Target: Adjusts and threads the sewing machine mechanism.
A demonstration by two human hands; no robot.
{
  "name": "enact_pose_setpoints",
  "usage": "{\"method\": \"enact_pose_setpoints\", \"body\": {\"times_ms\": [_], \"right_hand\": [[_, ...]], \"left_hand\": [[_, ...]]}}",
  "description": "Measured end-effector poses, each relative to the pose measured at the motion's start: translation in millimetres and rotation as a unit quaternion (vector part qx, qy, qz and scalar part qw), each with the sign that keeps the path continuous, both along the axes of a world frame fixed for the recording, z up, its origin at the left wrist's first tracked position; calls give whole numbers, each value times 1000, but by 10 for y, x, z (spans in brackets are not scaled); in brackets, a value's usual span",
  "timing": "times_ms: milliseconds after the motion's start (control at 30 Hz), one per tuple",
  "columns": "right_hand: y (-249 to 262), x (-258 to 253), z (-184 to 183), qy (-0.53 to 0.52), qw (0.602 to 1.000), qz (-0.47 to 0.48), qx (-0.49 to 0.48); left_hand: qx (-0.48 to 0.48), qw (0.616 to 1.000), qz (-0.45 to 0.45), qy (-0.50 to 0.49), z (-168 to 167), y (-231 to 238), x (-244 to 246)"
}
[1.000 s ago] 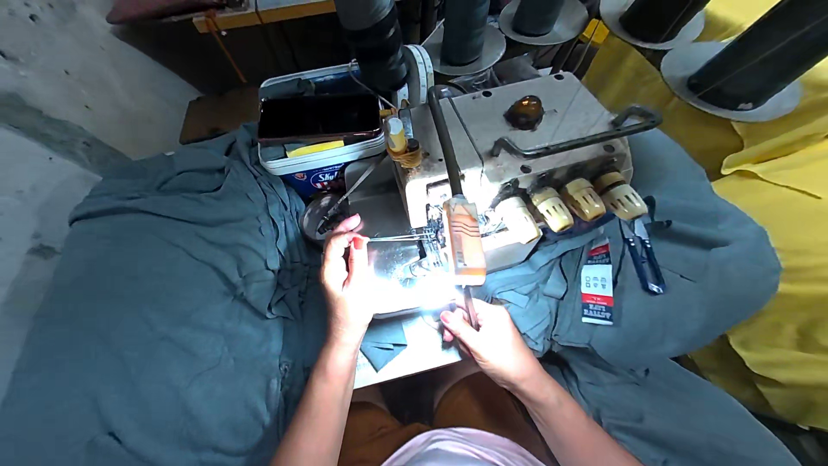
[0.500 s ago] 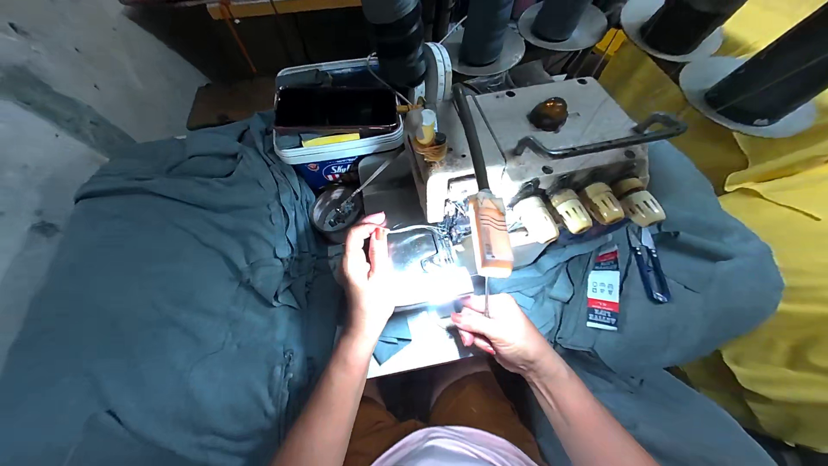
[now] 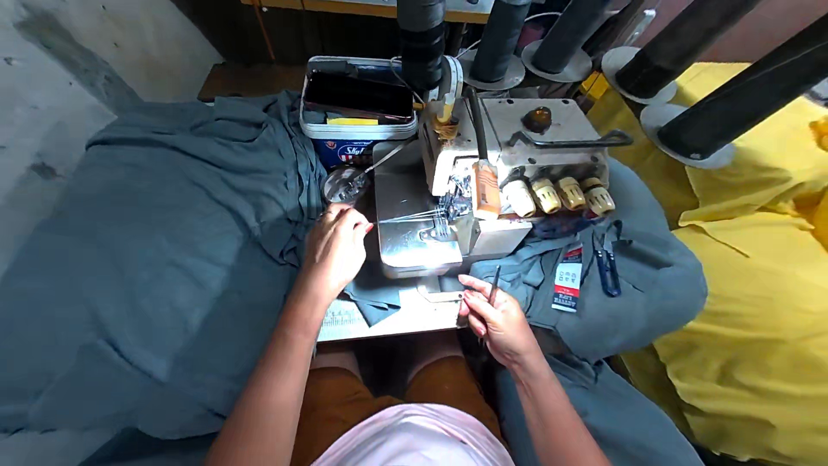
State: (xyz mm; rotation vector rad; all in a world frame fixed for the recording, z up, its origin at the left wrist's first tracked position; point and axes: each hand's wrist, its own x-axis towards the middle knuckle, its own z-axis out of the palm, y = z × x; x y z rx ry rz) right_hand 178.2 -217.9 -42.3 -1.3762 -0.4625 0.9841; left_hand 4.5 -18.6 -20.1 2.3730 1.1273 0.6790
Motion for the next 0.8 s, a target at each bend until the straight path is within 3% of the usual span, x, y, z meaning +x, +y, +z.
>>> {"method": "enact_pose_setpoints", "body": {"times_ms": [67,133,200,267,333,433,800], "right_hand": [[7,-1,-70,-10,1000,-2,-2],[22,-12,-84,-19,1000,-6,-2],[23,-31,-91,-31,999,-8,-1],[19,-47,-98,-45,999,-6,-7],[8,-59,-109,-55,998,-8,-8],[-7,-62,-124,-54,998,-16,-4],[-21,-108,-160,-69,997,-38,-13]], "left_hand": [[-26,994,73,82,144,-152,61],[24,994,80,65,213,-342,163],[93,995,8,-18,177,-512,285],[95,990,-83,-63,134,-602,406],[56,989,-137,18,138,-603,473],[51,981,-138,126,138,-518,520],[31,981,-118,148,204,-470,524]]}}
